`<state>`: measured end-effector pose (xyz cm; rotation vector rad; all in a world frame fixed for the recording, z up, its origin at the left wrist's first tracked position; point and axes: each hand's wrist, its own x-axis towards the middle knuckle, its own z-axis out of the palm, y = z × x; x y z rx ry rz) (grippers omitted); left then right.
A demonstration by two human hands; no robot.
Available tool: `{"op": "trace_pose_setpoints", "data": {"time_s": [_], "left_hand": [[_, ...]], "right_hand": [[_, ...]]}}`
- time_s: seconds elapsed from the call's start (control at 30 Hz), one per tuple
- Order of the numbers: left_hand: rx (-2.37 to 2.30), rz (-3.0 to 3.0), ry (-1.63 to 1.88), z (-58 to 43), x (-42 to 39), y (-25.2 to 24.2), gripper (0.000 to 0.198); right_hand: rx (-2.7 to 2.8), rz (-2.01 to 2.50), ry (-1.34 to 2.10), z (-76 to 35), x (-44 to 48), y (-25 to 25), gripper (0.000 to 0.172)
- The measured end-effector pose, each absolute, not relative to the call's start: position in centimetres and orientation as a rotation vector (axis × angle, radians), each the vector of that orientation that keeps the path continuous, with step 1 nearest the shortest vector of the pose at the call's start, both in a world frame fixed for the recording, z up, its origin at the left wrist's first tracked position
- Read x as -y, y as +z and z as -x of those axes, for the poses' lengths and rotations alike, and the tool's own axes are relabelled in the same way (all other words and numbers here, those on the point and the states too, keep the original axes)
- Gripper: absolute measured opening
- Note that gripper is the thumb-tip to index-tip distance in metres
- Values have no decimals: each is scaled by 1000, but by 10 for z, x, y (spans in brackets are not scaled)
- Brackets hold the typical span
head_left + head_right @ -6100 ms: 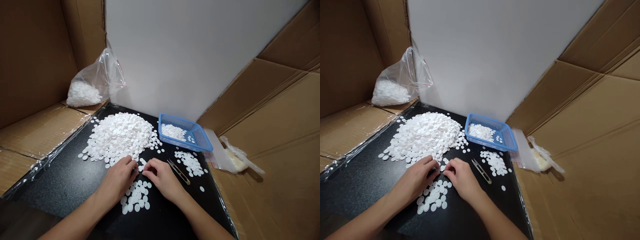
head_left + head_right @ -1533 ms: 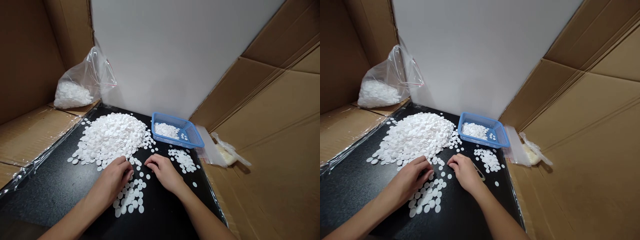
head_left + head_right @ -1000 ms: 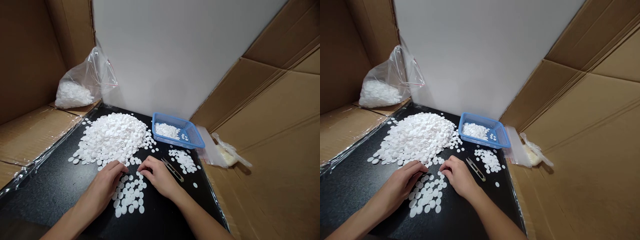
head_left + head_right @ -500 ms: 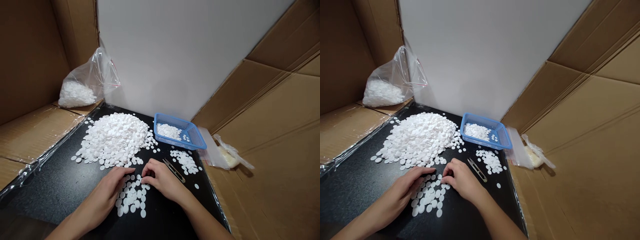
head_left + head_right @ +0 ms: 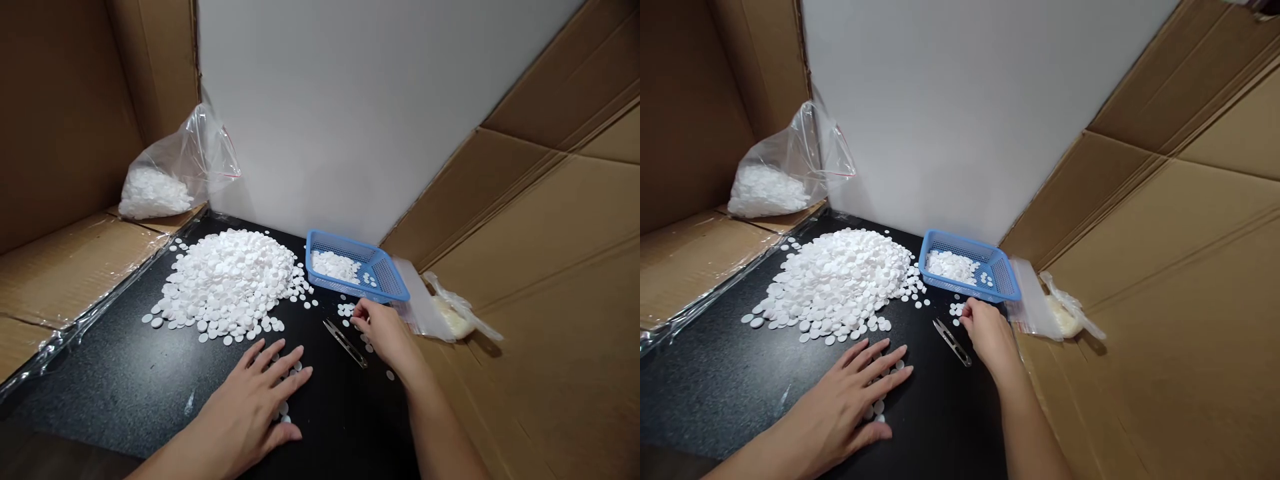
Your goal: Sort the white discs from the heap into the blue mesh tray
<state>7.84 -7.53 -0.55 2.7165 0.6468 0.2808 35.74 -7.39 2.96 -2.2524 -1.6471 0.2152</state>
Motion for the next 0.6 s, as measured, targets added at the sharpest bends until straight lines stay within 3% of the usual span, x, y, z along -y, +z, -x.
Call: {"op": "trace_pose_setpoints", "data": {"time_s": [0.13,0.37,0.5,0.6], "left_hand": [[-622,-2787,334,-84,73,-13,47],[-489,-2563,410,-60,71,2,29],[-564,-2451,325,-51,68,17,31],[-666,-2495,366,-52,67,16,50]], "right_hand": [[1642,2280,126,-359,72,25,14],[1869,1518,397,-286,67,8,14],[1938,1570,402,-260,65,-7,11],[1927,1575,404,-258,65,-9,13]]}}
